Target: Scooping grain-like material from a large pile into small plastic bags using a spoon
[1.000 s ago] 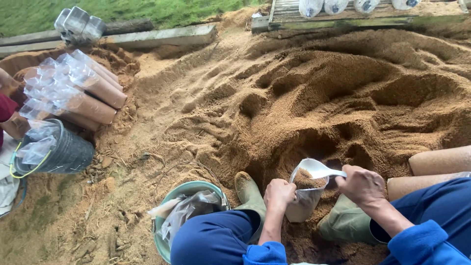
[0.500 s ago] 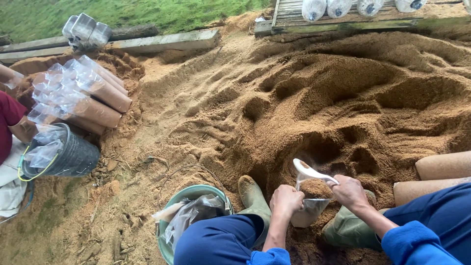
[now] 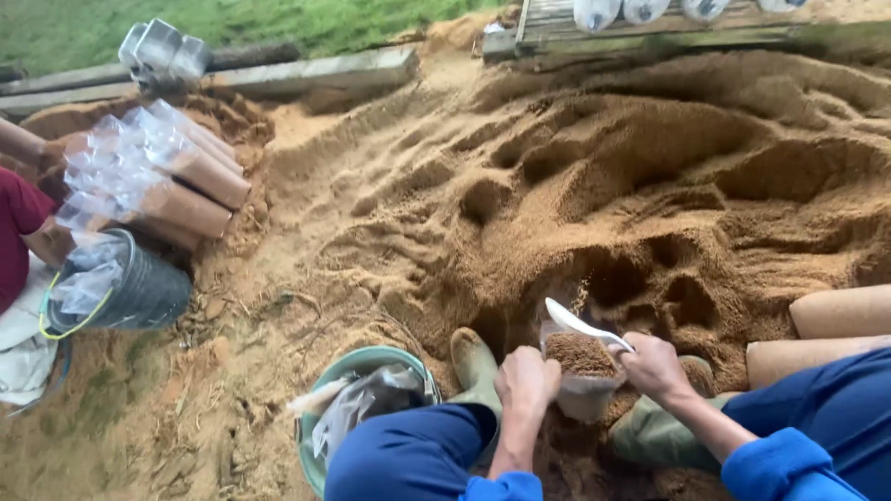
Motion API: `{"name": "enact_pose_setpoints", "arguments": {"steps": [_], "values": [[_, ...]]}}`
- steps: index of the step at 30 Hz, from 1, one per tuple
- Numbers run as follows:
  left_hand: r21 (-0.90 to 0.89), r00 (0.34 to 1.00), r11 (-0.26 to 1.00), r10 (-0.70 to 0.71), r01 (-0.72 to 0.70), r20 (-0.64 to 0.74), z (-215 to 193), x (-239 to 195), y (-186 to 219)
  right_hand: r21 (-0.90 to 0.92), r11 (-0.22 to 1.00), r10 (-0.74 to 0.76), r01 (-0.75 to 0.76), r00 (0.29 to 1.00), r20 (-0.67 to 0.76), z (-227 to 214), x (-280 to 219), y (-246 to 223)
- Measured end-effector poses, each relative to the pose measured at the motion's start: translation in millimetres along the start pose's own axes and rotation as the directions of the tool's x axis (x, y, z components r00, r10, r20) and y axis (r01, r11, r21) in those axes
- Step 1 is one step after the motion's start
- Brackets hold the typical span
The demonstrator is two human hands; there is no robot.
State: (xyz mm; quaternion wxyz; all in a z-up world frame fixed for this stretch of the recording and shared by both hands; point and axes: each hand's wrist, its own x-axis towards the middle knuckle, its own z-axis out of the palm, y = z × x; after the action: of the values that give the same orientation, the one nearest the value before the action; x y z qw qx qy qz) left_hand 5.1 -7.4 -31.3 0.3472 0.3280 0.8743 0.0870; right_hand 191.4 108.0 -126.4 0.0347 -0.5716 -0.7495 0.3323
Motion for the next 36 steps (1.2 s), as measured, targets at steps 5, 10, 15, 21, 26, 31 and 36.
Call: {"name": "enact_pose_setpoints", "arguments": {"steps": [5,10,15,21,26,31,36], "values": [[0.005,0.997,1.000,-0.007,0.007,0.081,-10,-9,10,0.250,0.950,0.151,-0.188,0.975,0.163,-24,-15,-37],[0.002,0.990,1.000,0.000,-0.001,0.143,-8,-9,5,0.195,0.970,0.117,-0.144,0.983,0.145,-20,-15,-36],[0.014,0.990,1.000,0.002,-0.004,0.138,-7,-8,7,0.271,0.954,0.095,-0.125,0.988,0.122,-13,-6,-22],[-0.138,0.996,0.990,0.041,-0.030,0.074,-4,6,-7,0.340,0.935,0.128,-0.098,0.990,-0.065,-58,-5,-42],[-0.159,0.994,0.987,0.019,-0.003,0.105,-2,6,-5,0.247,0.952,0.219,-0.180,0.966,-0.138,-48,39,18],[-0.134,0.989,0.991,0.002,0.018,0.145,-1,6,-1,-0.197,0.932,0.310,-0.304,0.951,-0.004,-30,45,40],[-0.035,0.990,0.999,0.000,0.004,0.138,-7,-5,11,-0.230,0.863,0.482,-0.450,0.870,0.106,16,77,68]]}}
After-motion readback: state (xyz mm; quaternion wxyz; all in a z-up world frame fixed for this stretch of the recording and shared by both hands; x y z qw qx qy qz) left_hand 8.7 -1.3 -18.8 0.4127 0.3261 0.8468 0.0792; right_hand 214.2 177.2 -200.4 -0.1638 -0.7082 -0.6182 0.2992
